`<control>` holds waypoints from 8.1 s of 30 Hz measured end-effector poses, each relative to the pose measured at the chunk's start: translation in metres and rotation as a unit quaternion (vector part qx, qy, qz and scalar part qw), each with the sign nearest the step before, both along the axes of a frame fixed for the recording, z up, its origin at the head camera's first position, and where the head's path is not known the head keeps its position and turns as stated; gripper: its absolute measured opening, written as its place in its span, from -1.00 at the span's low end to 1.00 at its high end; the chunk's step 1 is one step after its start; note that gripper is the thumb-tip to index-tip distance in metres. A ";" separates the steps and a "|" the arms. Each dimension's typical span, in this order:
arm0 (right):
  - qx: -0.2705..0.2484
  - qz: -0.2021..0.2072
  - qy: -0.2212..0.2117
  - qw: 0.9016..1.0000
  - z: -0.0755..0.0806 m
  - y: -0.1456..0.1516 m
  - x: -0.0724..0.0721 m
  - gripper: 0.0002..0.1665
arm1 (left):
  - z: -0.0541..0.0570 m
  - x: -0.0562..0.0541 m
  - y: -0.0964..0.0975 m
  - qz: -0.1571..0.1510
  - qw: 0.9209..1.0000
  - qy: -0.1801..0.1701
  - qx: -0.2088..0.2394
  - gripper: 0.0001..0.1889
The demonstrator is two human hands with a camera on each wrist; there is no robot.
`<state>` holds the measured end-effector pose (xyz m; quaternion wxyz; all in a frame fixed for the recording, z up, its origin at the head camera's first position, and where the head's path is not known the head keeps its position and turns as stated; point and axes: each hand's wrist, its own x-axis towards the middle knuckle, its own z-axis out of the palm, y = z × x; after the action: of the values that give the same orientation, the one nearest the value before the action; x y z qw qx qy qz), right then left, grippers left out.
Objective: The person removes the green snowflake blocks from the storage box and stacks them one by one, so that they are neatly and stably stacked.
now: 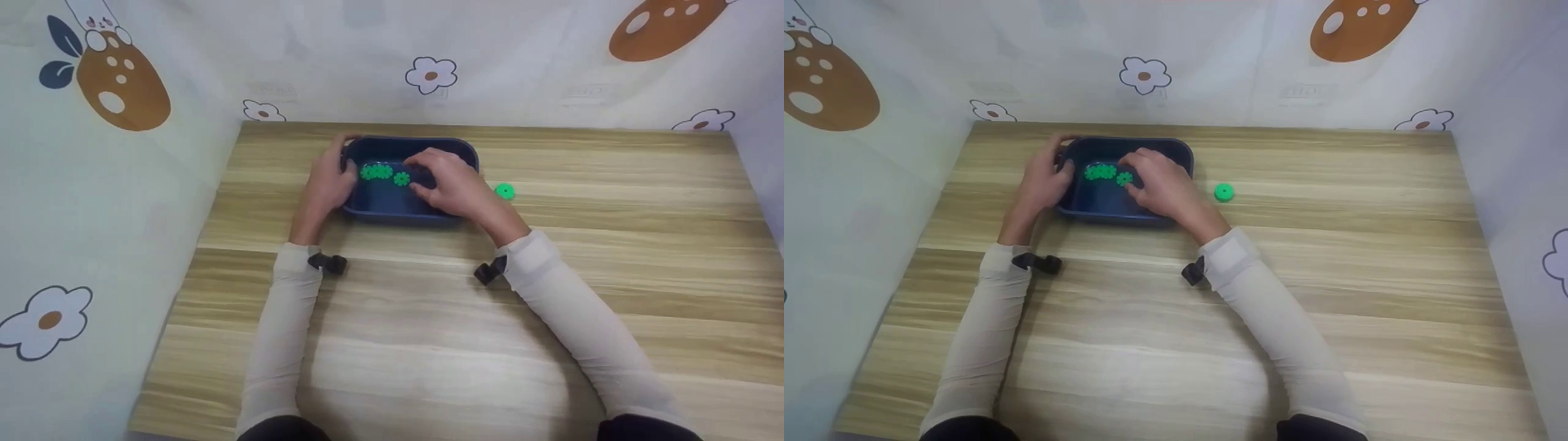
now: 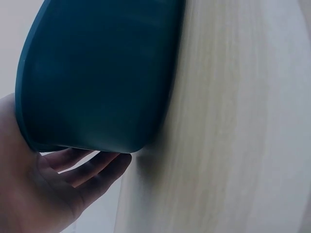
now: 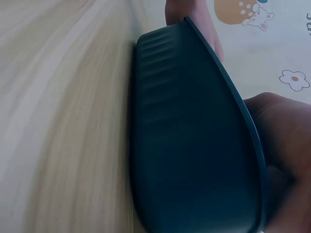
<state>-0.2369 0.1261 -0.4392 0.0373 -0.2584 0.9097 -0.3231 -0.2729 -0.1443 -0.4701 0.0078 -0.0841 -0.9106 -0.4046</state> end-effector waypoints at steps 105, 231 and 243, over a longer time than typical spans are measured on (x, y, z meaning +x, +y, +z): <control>-0.164 -0.021 0.087 0.982 0.003 0.046 0.031 -0.63 | -0.001 -0.002 -0.002 -0.012 1.000 0.005 0.023 -0.48; -0.109 -0.078 0.085 0.987 -0.014 0.107 0.029 -0.62 | 0.000 -0.001 -0.002 -0.002 1.000 -0.011 -0.004 -0.46; -0.142 -0.065 0.078 0.985 -0.008 0.074 0.020 -0.66 | 0.000 -0.001 -0.001 -0.002 1.000 -0.018 0.000 -0.46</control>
<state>-0.2173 0.2002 -0.4476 -0.0919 -0.2258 0.8694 -0.4297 -0.2739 -0.1448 -0.4702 -0.0093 -0.0788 -0.9106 -0.4057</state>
